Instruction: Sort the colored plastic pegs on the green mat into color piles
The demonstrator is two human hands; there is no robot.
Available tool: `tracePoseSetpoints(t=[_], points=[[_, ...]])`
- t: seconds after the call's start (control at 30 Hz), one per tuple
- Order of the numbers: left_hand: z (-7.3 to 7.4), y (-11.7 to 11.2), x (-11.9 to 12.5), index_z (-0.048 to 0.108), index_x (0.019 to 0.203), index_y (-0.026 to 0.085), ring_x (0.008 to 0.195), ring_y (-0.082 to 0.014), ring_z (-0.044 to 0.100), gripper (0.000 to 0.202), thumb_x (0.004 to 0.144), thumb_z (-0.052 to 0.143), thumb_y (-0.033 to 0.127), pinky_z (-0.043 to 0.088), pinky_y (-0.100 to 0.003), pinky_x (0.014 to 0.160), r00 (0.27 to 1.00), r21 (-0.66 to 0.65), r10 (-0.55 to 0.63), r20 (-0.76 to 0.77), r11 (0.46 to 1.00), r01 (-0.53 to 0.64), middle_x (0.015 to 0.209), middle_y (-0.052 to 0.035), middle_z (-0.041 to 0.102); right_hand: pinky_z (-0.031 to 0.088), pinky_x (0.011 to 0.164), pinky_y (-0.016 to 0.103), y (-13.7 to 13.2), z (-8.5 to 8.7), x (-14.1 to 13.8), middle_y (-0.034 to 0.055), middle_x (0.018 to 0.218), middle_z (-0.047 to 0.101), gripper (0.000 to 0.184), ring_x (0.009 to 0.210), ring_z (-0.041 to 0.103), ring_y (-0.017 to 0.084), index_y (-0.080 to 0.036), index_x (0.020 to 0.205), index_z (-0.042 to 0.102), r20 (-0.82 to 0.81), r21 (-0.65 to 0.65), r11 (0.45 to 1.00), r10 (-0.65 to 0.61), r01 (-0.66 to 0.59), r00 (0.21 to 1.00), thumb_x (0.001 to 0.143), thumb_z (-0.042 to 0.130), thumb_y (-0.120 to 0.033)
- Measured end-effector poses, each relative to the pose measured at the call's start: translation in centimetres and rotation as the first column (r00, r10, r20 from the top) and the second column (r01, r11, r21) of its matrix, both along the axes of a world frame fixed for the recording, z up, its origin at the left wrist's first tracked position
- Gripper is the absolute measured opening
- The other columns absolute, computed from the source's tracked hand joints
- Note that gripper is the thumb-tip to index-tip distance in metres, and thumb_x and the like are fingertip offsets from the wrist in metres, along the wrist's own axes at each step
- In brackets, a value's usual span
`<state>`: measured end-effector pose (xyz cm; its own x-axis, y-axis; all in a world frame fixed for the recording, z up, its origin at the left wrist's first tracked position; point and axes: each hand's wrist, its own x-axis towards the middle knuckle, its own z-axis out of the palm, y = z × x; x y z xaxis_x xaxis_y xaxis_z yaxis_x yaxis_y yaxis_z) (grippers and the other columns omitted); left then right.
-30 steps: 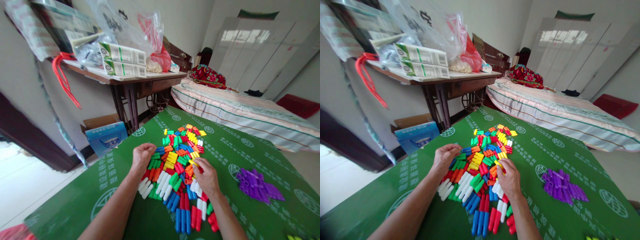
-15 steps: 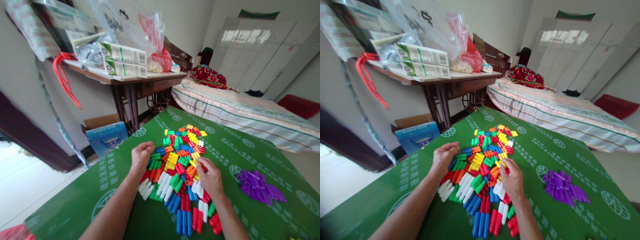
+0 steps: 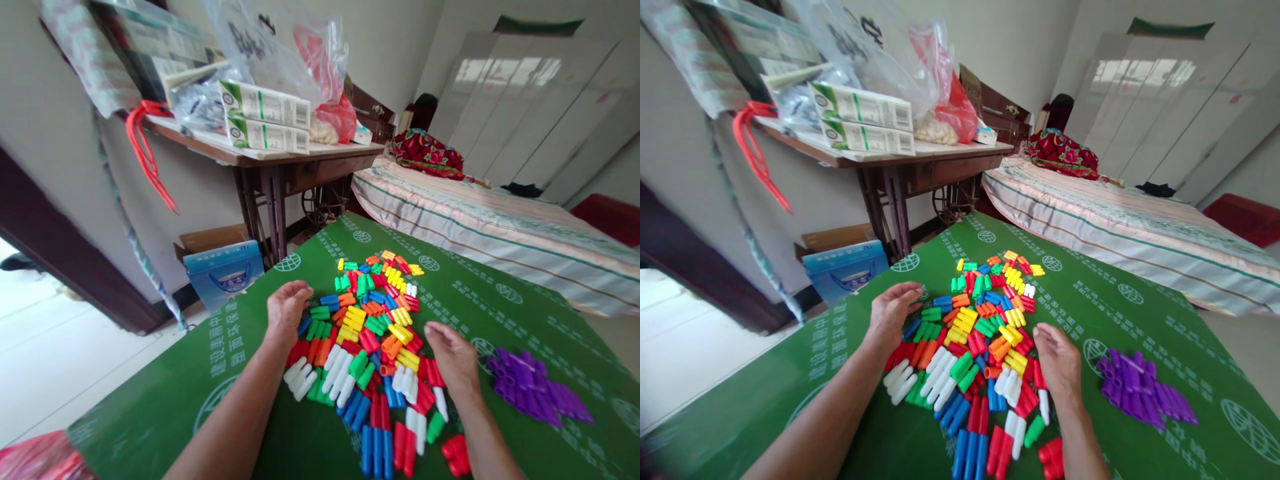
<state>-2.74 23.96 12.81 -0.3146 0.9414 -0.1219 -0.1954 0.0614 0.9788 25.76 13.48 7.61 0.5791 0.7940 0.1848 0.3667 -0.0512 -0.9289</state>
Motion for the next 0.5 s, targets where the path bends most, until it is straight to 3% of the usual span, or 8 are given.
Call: tracePoseSetpoints(t=[0.5], points=[[-0.28, 0.12, -0.19, 0.065, 0.068, 0.014, 0.070, -0.0162, 0.062, 0.024, 0.047, 0.067, 0.024, 0.049, -0.027, 0.062, 0.997, -0.020, -0.008, 0.072, 1.000, 0.009, 0.072, -0.0049, 0.067, 0.057, 0.076, 0.038, 0.11, -0.69, 0.01, 0.0088, 0.087, 0.075, 0.031, 0.081, 0.071, 0.025, -0.018, 0.084, 0.072, 0.003, 0.029, 0.999, 0.029, -0.029, 1.000, 0.070, 0.065, -0.045]])
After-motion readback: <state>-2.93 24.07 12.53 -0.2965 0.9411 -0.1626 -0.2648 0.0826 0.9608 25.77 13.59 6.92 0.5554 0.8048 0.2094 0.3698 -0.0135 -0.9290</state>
